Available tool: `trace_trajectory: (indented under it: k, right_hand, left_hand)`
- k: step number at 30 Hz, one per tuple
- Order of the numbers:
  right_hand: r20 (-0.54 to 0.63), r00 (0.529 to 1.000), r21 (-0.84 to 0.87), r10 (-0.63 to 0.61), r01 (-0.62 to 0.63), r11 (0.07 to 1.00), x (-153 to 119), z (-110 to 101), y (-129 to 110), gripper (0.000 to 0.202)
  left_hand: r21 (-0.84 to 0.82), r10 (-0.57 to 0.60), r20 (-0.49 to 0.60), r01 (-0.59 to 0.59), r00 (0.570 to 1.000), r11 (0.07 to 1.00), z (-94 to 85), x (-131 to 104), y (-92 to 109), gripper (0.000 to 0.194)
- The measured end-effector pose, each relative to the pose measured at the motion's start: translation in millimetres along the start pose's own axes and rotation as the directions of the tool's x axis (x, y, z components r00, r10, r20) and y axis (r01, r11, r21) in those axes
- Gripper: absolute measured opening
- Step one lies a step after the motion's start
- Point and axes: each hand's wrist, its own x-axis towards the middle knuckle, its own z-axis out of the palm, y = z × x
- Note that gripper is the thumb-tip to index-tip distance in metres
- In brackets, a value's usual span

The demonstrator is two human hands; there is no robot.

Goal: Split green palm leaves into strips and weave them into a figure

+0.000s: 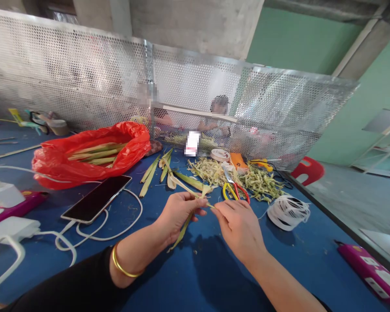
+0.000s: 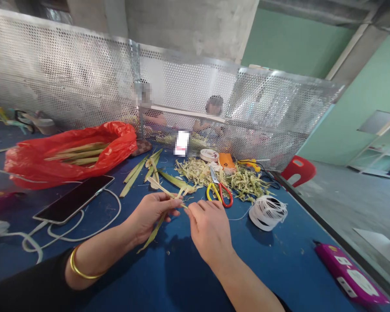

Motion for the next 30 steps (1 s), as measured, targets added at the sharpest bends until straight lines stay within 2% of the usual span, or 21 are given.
trace_trajectory:
  k: [3, 5, 6, 7, 9, 11, 13, 16, 19, 22, 26, 30]
  right_hand:
    - [0.006, 1.0, 0.077, 0.015, -0.015, 0.997, 1, -4, -1, 0.033]
    - [0.043, 0.994, 0.243, 0.096, -0.103, 0.964, 3, -8, -1, 0.031]
    - [0.089, 0.983, 0.366, 0.162, -0.183, 0.912, 4, -9, 0, 0.03]
    - [0.158, 0.959, 0.499, 0.236, -0.284, 0.819, 4, -10, 2, 0.03]
    - [0.332, 0.871, 0.698, 0.361, -0.485, 0.527, 6, -9, 6, 0.037]
    - [0.468, 0.777, 0.757, 0.422, -0.598, 0.263, 7, -5, 9, 0.04]
    - [0.518, 0.725, 0.76, 0.454, -0.633, 0.146, 8, 0, 10, 0.036]
    - [0.507, 0.712, 0.779, 0.486, -0.62, 0.094, 9, 5, 7, 0.033]
    - [0.465, 0.73, 0.813, 0.501, -0.576, 0.083, 10, 7, 5, 0.033]
    - [0.406, 0.762, 0.832, 0.504, -0.537, 0.14, 9, 7, 5, 0.031]
    - [0.34, 0.795, 0.829, 0.503, -0.506, 0.238, 7, 10, 8, 0.029]
    - [0.274, 0.804, 0.813, 0.528, -0.487, 0.319, 7, 12, 10, 0.029]
  left_hand:
    - [0.038, 0.049, -0.054, -0.047, 0.997, 0.998, 0.9, 0, 1, 0.013]
    - [0.038, 0.05, -0.043, -0.048, 0.998, 0.998, 1.2, -1, 3, 0.012]
    - [0.039, 0.04, -0.027, -0.039, 0.999, 0.998, 1.5, -2, 4, 0.011]
    - [0.047, 0.028, -0.004, -0.028, 1.0, 0.999, 1.9, -4, 5, 0.011]
    - [0.078, 0.004, 0.055, -0.009, 0.998, 0.997, 3.2, -6, 4, 0.012]
    - [0.123, -0.015, 0.105, 0.002, 0.994, 0.992, 4.8, -8, 1, 0.013]
    - [0.168, -0.024, 0.137, 0.001, 0.99, 0.986, 6.0, -9, -2, 0.015]
    - [0.219, -0.027, 0.203, -0.018, 0.979, 0.975, 5.7, -10, -6, 0.02]
    - [0.182, -0.065, 0.274, 0.014, 0.96, 0.983, 4.1, -9, -8, 0.031]
    - [0.146, -0.081, 0.289, 0.04, 0.954, 0.988, 4.1, -9, -10, 0.036]
    - [0.191, -0.086, 0.242, 0.039, 0.966, 0.981, 7.4, -10, -10, 0.025]
    - [0.213, -0.117, 0.227, 0.068, 0.967, 0.975, 9.7, -12, -8, 0.021]
